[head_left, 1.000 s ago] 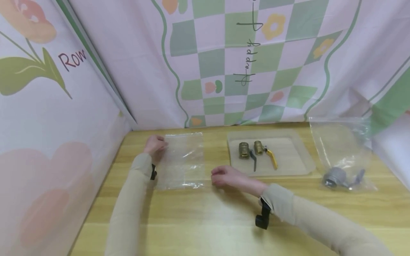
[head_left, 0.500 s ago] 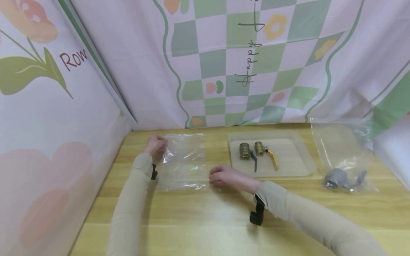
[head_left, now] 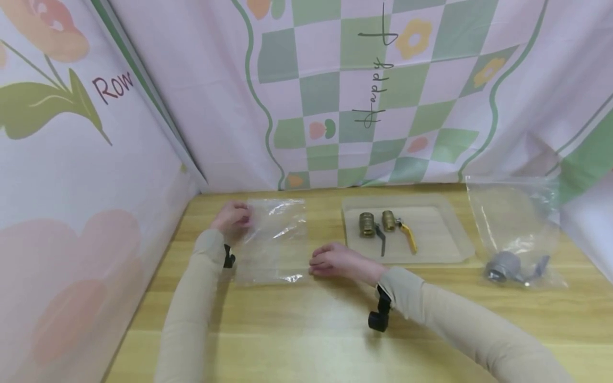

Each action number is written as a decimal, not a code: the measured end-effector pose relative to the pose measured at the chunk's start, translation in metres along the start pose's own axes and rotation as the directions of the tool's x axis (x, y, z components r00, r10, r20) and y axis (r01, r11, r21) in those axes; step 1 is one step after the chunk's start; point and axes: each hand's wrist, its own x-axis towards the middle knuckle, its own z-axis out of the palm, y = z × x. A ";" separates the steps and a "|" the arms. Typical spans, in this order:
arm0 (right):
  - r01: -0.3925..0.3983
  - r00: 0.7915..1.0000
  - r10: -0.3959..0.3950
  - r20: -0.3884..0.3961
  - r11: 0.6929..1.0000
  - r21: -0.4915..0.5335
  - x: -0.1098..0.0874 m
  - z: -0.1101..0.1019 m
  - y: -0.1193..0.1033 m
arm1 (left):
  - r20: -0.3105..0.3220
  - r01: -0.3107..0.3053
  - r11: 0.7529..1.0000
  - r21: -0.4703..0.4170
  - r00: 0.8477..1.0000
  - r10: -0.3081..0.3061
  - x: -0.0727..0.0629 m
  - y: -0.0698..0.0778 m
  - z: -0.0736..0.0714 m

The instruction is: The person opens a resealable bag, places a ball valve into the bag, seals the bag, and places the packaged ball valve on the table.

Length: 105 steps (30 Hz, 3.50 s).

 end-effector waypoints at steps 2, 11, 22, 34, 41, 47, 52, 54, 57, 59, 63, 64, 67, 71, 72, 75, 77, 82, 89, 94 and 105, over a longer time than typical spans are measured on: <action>0.008 1.000 -0.008 0.015 1.000 -0.010 0.001 0.001 0.001 | 0.030 0.017 0.998 -0.057 0.999 -0.016 -0.001 0.000 -0.002; 0.042 0.998 -0.041 0.052 0.999 -0.018 0.005 0.005 0.006 | 0.098 0.029 0.996 -0.085 0.995 -0.020 -0.006 -0.001 -0.007; 0.085 0.996 -0.082 0.046 0.995 -0.059 -0.005 0.007 0.002 | 0.211 -0.078 0.995 -0.063 0.973 0.090 -0.015 -0.003 -0.016; 0.167 0.984 -0.158 0.086 0.981 -0.102 -0.037 -0.010 0.005 | 0.287 -0.132 0.983 -0.128 0.944 0.164 -0.026 0.009 -0.005; 0.235 0.967 -0.216 0.135 0.960 -0.150 -0.060 -0.023 0.011 | 0.326 -0.136 0.969 -0.205 0.924 0.199 -0.034 0.018 0.006; 0.246 0.965 -0.223 0.136 0.952 -0.181 -0.081 -0.032 0.017 | 0.361 -0.168 0.957 -0.236 0.900 0.246 -0.045 0.031 0.020; 0.256 0.961 -0.232 0.148 0.951 -0.175 -0.095 -0.040 0.026 | 0.380 -0.213 0.959 -0.184 0.885 0.270 -0.051 0.039 0.033; 0.267 0.958 -0.241 0.156 0.947 -0.176 -0.100 -0.044 0.030 | 0.384 -0.222 0.957 -0.188 0.880 0.279 -0.053 0.041 0.039; 0.274 0.956 -0.248 0.156 0.945 -0.177 -0.107 -0.050 0.036 | 0.375 -0.229 0.951 -0.207 0.880 0.293 -0.057 0.045 0.047; 0.276 0.956 -0.251 0.155 0.946 -0.171 -0.112 -0.055 0.041 | 0.371 -0.238 0.949 -0.209 0.878 0.302 -0.061 0.048 0.052; 0.273 0.957 -0.251 0.148 0.950 -0.154 -0.120 -0.062 0.050 | 0.383 -0.251 0.949 -0.191 0.871 0.308 -0.067 0.053 0.062; 0.270 0.958 -0.249 0.144 0.951 -0.150 -0.122 -0.064 0.052 | 0.391 -0.257 0.948 -0.187 0.866 0.312 -0.068 0.055 0.064; 0.262 0.961 -0.243 0.135 0.954 -0.146 -0.126 -0.069 0.059 | 0.405 -0.271 0.945 -0.185 0.855 0.325 -0.072 0.058 0.072; 0.272 0.959 -0.254 0.127 0.949 -0.160 -0.131 -0.077 0.067 | 0.405 -0.287 0.938 -0.195 0.847 0.344 -0.077 0.061 0.083; 0.277 0.958 -0.258 0.125 0.946 -0.169 -0.132 -0.079 0.069 | 0.404 -0.295 0.935 -0.199 0.844 0.353 -0.078 0.062 0.086; 0.302 0.952 -0.282 0.117 0.926 -0.227 -0.135 -0.085 0.074 | 0.396 -0.311 0.929 -0.202 0.841 0.368 -0.083 0.064 0.093; 0.320 0.947 -0.301 0.110 0.904 -0.282 -0.137 -0.087 0.077 | 0.395 -0.325 0.925 -0.198 0.837 0.379 -0.087 0.066 0.097; 0.363 0.929 -0.360 0.087 0.839 -0.406 -0.144 -0.091 0.083 | 0.419 -0.324 0.924 -0.203 0.824 0.381 -0.099 0.068 0.109; 0.358 0.920 -0.390 0.038 0.796 -0.487 -0.150 -0.098 0.085 | 0.480 -0.316 0.922 -0.223 0.788 0.386 -0.112 0.067 0.125; 0.407 0.884 -0.467 0.025 0.741 -0.534 -0.151 -0.105 0.086 | 0.502 -0.294 0.928 -0.229 0.781 0.372 -0.118 0.065 0.134; 0.375 0.803 -0.586 -0.105 0.635 -0.676 -0.160 -0.109 0.075 | 0.528 -0.267 0.928 -0.258 0.766 0.367 -0.122 0.054 0.148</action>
